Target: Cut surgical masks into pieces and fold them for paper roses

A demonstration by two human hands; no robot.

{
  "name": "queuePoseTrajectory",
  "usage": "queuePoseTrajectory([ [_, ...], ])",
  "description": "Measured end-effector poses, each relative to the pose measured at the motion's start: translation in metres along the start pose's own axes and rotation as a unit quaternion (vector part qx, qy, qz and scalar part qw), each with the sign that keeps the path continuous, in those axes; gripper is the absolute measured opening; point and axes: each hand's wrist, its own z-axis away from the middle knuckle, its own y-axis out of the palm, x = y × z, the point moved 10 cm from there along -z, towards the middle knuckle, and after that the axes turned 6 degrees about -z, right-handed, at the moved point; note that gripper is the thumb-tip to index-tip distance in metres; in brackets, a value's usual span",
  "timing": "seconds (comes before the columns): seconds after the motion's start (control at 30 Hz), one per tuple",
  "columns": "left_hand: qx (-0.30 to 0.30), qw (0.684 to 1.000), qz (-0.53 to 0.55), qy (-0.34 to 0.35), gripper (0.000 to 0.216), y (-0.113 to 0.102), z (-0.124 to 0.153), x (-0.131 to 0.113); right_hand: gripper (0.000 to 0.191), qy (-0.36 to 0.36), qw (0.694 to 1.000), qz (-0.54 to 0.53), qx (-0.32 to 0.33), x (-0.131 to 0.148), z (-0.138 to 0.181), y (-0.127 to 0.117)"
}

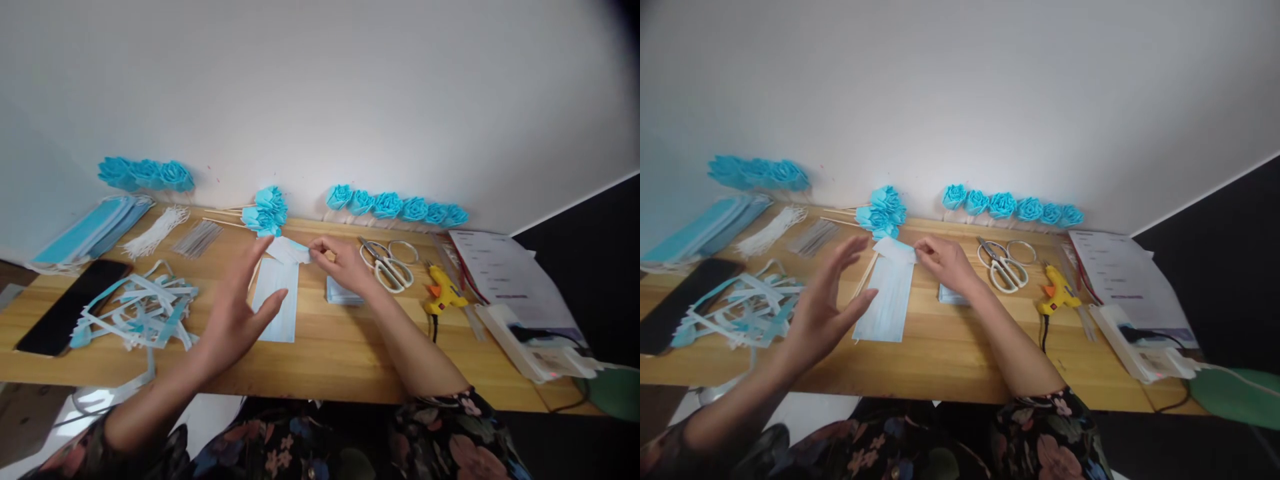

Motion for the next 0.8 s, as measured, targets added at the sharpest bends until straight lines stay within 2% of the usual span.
queuePoseTrajectory([
  [0.07, -0.01, 0.998, -0.044, 0.038, 0.067, 0.0, -0.025, -0.004, 0.015, -0.009, 1.0, -0.012, 0.013, 0.011, 0.0, -0.005],
  [0.13, 0.024, 0.998, -0.035, 0.045, 0.064, 0.01, -0.049, 0.001, 0.015, -0.015, 1.0, -0.016, 0.02, 0.017, 0.0, -0.01],
  [0.2, 0.093, 0.995, 0.026, -0.005, 0.049, 0.028, -0.066, 0.018, 0.015, -0.008, 1.0, -0.019, 0.014, 0.015, 0.0, -0.015],
  [0.23, 0.134, 0.988, 0.067, -0.048, 0.041, 0.04, -0.069, 0.028, 0.017, 0.0, 1.0, -0.026, 0.004, 0.013, 0.001, -0.018],
  [0.27, 0.148, 0.978, 0.108, -0.097, 0.04, 0.048, -0.071, 0.039, 0.02, 0.012, 0.999, -0.037, -0.009, 0.008, 0.003, -0.021],
  [0.37, 0.142, 0.957, 0.181, -0.179, 0.042, 0.066, -0.071, 0.054, 0.033, 0.034, 0.993, -0.106, -0.035, -0.003, 0.009, -0.025],
  [0.47, 0.137, 0.958, 0.182, -0.173, 0.04, 0.081, -0.07, 0.047, 0.035, 0.048, 0.987, -0.154, -0.019, -0.011, 0.016, -0.019],
  [0.53, 0.143, 0.96, 0.175, -0.163, 0.04, 0.093, -0.069, 0.041, 0.031, 0.063, 0.985, -0.146, -0.061, -0.018, 0.022, -0.026],
  [0.67, 0.186, 0.94, 0.222, -0.181, 0.045, 0.123, -0.062, 0.039, 0.029, 0.072, 0.967, -0.128, -0.207, -0.033, 0.039, -0.062],
  [0.8, 0.189, 0.923, 0.261, -0.208, 0.042, 0.141, -0.053, 0.048, 0.029, 0.077, 0.943, -0.169, -0.277, -0.053, 0.057, -0.086],
])
